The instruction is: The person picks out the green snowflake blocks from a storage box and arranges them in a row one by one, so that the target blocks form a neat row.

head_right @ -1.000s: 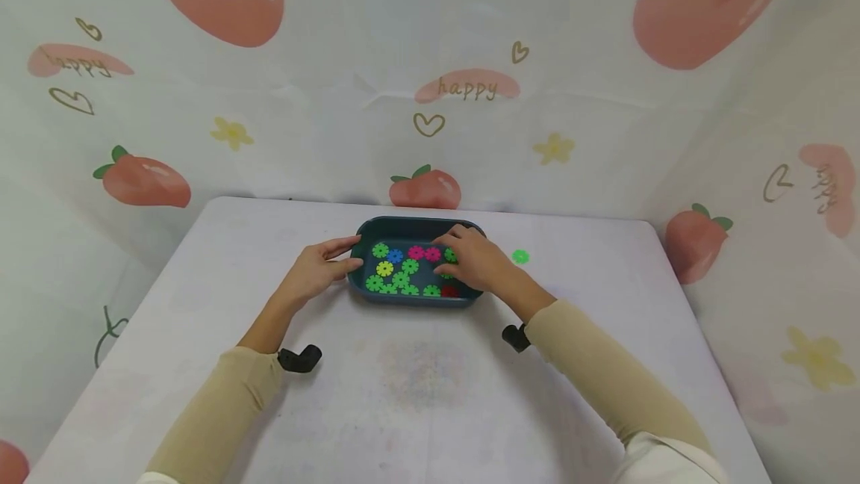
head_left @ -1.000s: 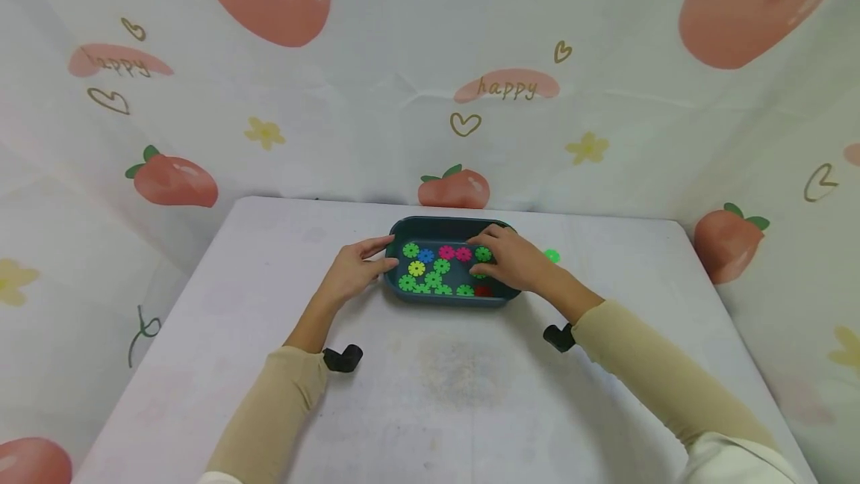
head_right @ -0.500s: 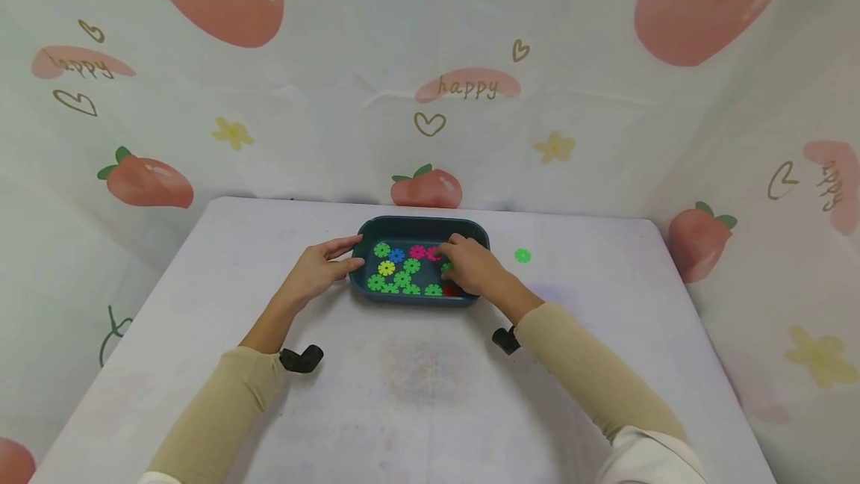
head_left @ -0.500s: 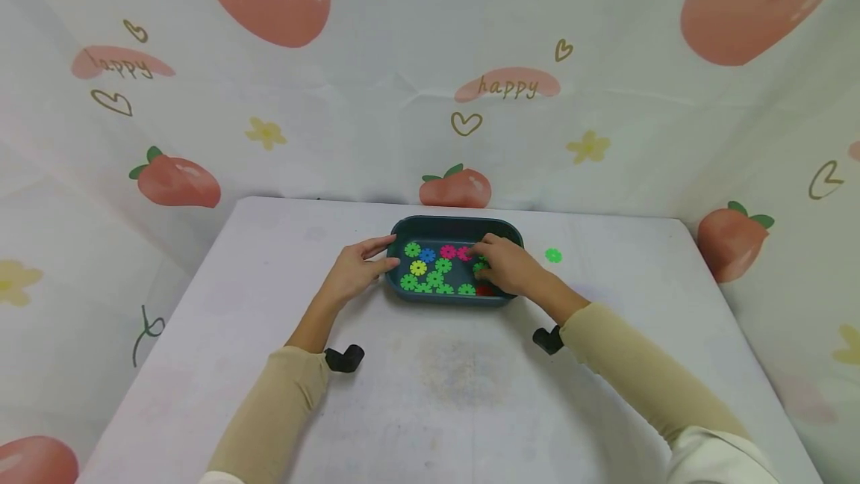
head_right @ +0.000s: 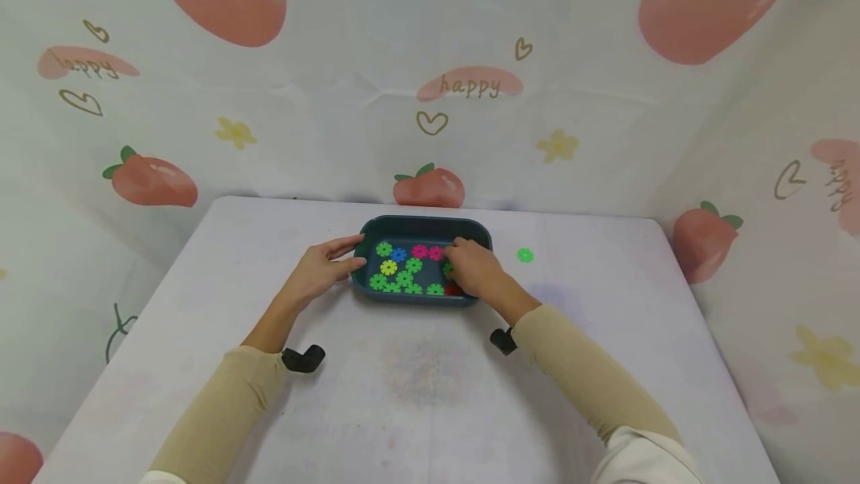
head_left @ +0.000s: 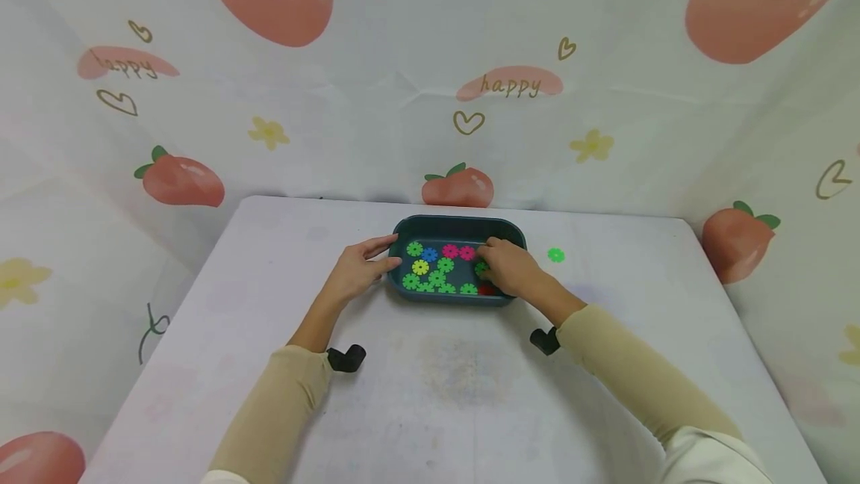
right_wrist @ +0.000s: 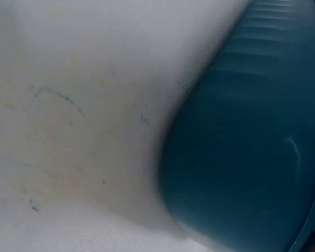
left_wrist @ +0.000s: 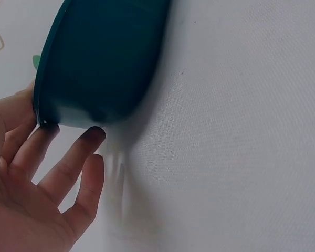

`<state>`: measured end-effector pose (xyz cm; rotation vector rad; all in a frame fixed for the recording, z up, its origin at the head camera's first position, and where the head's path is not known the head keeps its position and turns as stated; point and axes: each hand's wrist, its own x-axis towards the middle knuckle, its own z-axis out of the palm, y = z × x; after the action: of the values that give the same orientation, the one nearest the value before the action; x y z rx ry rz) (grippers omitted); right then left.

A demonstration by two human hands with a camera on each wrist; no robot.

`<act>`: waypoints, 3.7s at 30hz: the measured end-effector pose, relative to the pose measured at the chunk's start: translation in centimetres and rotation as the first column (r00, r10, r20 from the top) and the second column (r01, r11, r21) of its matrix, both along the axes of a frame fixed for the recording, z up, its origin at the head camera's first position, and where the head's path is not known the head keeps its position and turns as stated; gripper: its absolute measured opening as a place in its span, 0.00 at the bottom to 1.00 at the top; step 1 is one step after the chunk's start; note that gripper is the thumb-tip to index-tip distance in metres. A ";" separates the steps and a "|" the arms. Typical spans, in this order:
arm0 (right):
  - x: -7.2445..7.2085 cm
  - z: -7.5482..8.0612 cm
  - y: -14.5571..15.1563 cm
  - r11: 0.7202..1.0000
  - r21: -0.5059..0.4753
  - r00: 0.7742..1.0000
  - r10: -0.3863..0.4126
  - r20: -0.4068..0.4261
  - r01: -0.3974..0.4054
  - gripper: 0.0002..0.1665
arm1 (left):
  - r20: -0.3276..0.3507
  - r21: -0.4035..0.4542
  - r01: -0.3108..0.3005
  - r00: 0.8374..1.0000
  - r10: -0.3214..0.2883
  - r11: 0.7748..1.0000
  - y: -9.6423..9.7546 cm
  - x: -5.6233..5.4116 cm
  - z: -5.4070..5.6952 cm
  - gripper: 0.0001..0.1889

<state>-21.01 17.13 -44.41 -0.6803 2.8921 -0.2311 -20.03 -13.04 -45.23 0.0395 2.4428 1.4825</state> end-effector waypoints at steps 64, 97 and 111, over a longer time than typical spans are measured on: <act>0.6 1.9 3.8 0.578 -0.697 0.872 -0.052 0.487 0.425 0.19 | -0.013 0.025 0.007 1.000 -0.007 1.000 0.3 0.1 -0.4 0.28; 1.1 3.4 9.7 0.513 -0.607 0.790 -0.307 0.531 0.607 0.26 | -0.032 -0.019 -0.005 0.999 0.004 1.000 -0.2 0.2 -0.1 0.29; 1.5 2.6 13.0 0.567 -0.538 0.778 -0.390 0.492 0.624 0.28 | -0.031 -0.030 -0.008 0.999 0.007 1.000 -0.3 0.2 0.2 0.29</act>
<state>-19.56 30.10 -41.78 0.1955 2.5329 -1.3972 -19.78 -13.37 -45.07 0.0482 2.4915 1.4590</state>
